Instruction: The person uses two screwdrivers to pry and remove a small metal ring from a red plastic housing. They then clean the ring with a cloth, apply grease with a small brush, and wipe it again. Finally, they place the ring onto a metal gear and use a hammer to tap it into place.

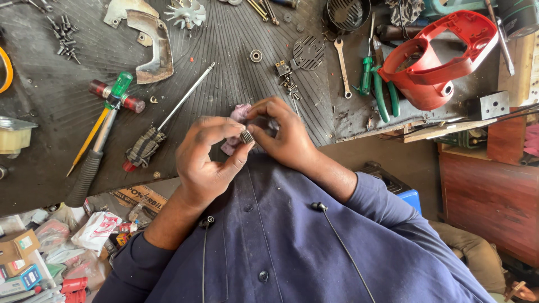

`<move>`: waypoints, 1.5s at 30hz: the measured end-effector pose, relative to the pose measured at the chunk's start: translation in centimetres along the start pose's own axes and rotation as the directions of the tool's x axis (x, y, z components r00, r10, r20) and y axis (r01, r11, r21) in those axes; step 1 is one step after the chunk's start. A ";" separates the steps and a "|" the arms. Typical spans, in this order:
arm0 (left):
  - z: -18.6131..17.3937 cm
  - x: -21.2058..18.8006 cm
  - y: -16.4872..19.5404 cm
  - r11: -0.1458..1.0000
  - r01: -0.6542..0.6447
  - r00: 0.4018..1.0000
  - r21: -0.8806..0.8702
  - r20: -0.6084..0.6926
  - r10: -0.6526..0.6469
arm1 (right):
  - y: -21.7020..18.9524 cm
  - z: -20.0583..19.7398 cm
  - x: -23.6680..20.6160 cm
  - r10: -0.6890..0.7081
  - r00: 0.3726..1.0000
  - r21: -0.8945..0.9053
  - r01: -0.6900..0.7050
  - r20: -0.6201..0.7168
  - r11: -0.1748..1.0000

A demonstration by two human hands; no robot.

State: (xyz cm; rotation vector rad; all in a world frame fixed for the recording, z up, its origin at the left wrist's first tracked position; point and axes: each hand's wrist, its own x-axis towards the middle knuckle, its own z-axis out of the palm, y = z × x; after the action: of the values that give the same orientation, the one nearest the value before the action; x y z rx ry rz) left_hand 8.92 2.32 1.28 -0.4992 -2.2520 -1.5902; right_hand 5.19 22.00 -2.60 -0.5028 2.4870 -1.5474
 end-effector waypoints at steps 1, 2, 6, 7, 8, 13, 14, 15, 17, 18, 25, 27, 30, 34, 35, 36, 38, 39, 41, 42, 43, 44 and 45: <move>0.0 0.0 0.0 1.000 0.000 1.000 0.006 -0.007 0.000 | -0.3 -0.3 0.0 -0.144 0.989 -0.023 0.143 -0.033 0.989; 0.1 -0.1 0.1 1.000 -0.030 1.000 -0.003 -0.006 0.030 | -0.7 -0.6 -0.2 -0.180 0.982 -0.032 0.178 -0.065 0.984; 0.1 0.1 -0.3 0.981 -0.191 0.982 0.030 0.012 0.191 | -2.1 -1.8 -0.6 -0.291 0.942 0.055 0.303 -0.170 0.951; 0.1 0.1 -0.4 0.971 -0.232 0.973 0.055 0.021 0.232 | -2.3 -2.0 -0.8 -0.303 0.934 0.110 0.327 -0.188 0.939; 0.1 0.2 -0.4 0.963 -0.263 0.965 0.062 0.031 0.262 | -2.6 -2.1 -0.9 -0.326 0.926 0.097 0.348 -0.188 0.932; 0.2 0.5 -0.3 0.917 -0.375 0.925 0.139 0.118 0.360 | -3.2 -2.1 -1.1 -0.436 0.879 -0.003 0.444 -0.196 0.896; 0.2 0.5 -0.3 0.908 -0.391 0.919 0.153 0.127 0.374 | -3.2 -2.0 -1.1 -0.433 0.880 0.001 0.442 -0.197 0.897; 0.2 0.6 -0.3 0.898 -0.407 0.912 0.168 0.137 0.387 | -3.2 -1.9 -1.1 -0.431 0.881 0.006 0.440 -0.197 0.898; 0.2 0.6 -0.3 0.882 -0.433 0.900 0.187 0.144 0.412 | -3.1 -1.8 -1.2 -0.426 0.883 0.020 0.438 -0.197 0.899; 0.2 0.6 -0.3 0.876 -0.444 0.895 0.187 0.141 0.424 | -3.0 -1.7 -1.2 -0.422 0.885 0.027 0.435 -0.197 0.900; 1.2 -1.0 0.3 0.989 0.092 0.996 -0.120 0.011 -0.092 | -2.2 -1.4 -1.4 -0.424 0.880 0.119 0.454 -0.214 0.883; 1.1 -1.3 0.1 0.839 0.331 0.944 -0.431 0.156 -0.293 | -1.9 -1.4 -1.3 -0.426 0.881 0.136 0.457 -0.209 0.879; 1.2 -1.5 -0.4 0.648 0.490 0.871 -0.583 0.297 -0.391 | -1.6 -1.4 -1.3 -0.393 0.901 0.168 0.423 -0.185 0.891; 1.3 -1.4 -0.8 0.710 0.436 0.900 -0.553 0.284 -0.331 | -1.3 -1.3 -1.2 -0.381 0.907 0.199 0.412 -0.178 0.889; 1.3 -1.4 -0.8 0.727 0.432 0.902 -0.535 0.275 -0.333 | -1.2 -1.3 -1.1 -0.382 0.907 0.195 0.413 -0.176 0.890; 1.3 -1.4 -0.8 0.742 0.428 0.904 -0.516 0.266 -0.336 | -1.1 -1.3 -1.1 -0.384 0.907 0.191 0.413 -0.174 0.890; 1.2 -1.4 -0.8 0.763 0.421 0.907 -0.491 0.254 -0.336 | -1.0 -1.3 -1.0 -0.384 0.907 0.183 0.413 -0.173 0.892; 1.2 -1.3 -0.8 0.767 0.419 0.907 -0.487 0.252 -0.336 | -1.0 -1.3 -1.0 -0.382 0.908 0.182 0.410 -0.172 0.894; 1.2 -1.3 -0.8 0.773 0.412 0.911 -0.482 0.244 -0.334 | -0.9 -1.3 -1.0 -0.380 0.909 0.179 0.408 -0.170 0.895; 1.2 -1.3 -0.8 0.775 0.407 0.913 -0.483 0.239 -0.331 | -0.9 -1.3 -0.9 -0.380 0.909 0.176 0.407 -0.168 0.896; 1.2 -1.2 -0.8 0.777 0.402 0.915 -0.484 0.234 -0.328 | -0.9 -1.3 -0.9 -0.381 0.910 0.173 0.407 -0.167 0.897; 1.2 -1.2 -0.9 0.783 0.395 0.918 -0.480 0.232 -0.322 | -0.9 -1.3 -0.9 -0.381 0.909 0.172 0.407 -0.167 0.897; 1.2 -1.1 -0.9 0.789 0.388 0.921 -0.475 0.229 -0.315 | -0.9 -1.3 -0.9 -0.381 0.909 0.172 0.407 -0.167 0.897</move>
State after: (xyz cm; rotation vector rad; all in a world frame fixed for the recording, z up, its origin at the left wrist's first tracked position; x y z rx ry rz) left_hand 9.41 3.09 -0.41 -0.3290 -2.0823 -2.4523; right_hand 5.78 23.04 -1.23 -0.9497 2.3797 -2.0164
